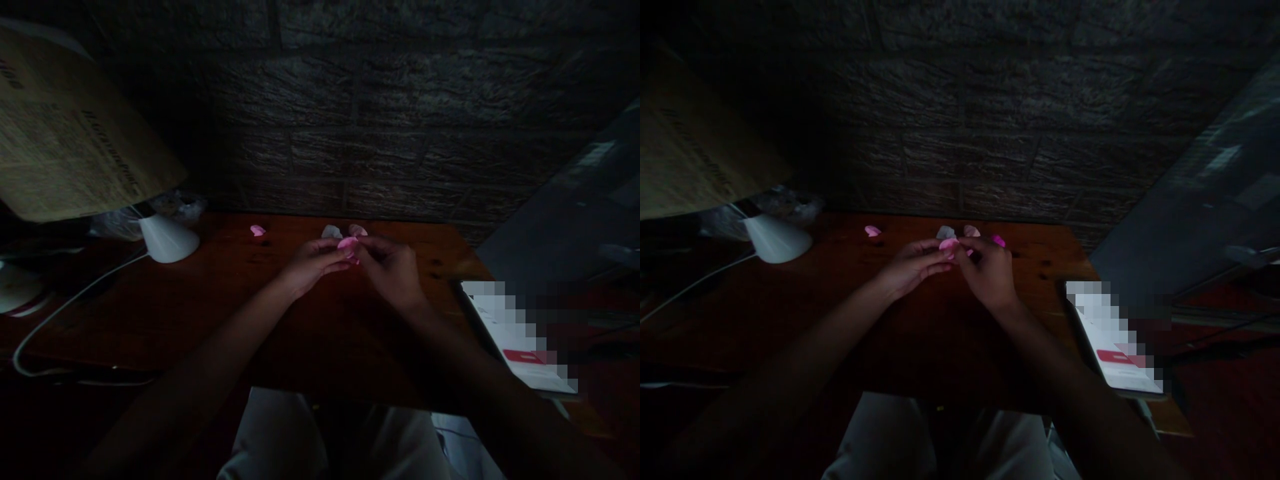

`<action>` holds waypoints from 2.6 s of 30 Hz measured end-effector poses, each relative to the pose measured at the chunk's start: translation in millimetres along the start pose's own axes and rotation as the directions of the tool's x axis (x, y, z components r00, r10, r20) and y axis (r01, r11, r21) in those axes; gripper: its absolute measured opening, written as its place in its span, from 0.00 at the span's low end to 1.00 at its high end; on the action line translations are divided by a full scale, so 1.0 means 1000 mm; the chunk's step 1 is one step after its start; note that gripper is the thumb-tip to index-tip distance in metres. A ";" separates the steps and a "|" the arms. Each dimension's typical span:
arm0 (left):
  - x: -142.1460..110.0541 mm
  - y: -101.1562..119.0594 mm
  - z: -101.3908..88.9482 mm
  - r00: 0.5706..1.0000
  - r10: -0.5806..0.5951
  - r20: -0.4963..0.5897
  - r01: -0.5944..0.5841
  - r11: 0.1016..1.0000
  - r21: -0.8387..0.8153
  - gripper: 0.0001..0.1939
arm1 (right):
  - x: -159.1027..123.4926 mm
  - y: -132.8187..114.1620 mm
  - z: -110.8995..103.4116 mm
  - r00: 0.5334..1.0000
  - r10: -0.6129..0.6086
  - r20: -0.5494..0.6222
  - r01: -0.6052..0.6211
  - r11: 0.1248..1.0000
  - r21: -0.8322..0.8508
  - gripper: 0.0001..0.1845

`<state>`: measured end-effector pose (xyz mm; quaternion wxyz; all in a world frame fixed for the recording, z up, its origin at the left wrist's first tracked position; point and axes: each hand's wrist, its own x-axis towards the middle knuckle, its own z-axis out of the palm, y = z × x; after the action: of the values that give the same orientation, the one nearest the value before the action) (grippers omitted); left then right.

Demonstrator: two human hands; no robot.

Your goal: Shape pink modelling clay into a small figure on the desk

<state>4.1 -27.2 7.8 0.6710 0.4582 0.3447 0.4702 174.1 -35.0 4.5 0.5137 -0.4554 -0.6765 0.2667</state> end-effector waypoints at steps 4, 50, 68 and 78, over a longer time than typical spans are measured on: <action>0.000 0.002 -0.001 0.999 -0.037 -0.012 0.036 0.999 -0.016 0.10 | 0.003 -0.003 -0.001 0.999 0.037 0.040 -0.040 0.996 0.075 0.12; 0.004 -0.003 -0.010 0.902 0.428 -0.059 -0.372 0.839 0.397 0.09 | 0.002 0.000 0.003 0.967 0.100 0.236 -0.123 0.988 0.088 0.20; 0.004 -0.004 -0.009 0.854 0.513 -0.079 -0.415 0.766 0.490 0.07 | 0.002 -0.004 0.005 0.981 0.070 0.179 -0.101 0.980 0.170 0.20; 0.004 -0.005 -0.007 0.847 0.527 -0.061 -0.424 0.742 0.520 0.06 | 0.000 -0.004 0.006 0.986 0.072 0.152 -0.075 0.997 0.014 0.21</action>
<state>0.6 -22.0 0.5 0.3510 0.6341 0.3895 0.5683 167.1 -36.4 5.8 0.4552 -0.4535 -0.6936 0.3258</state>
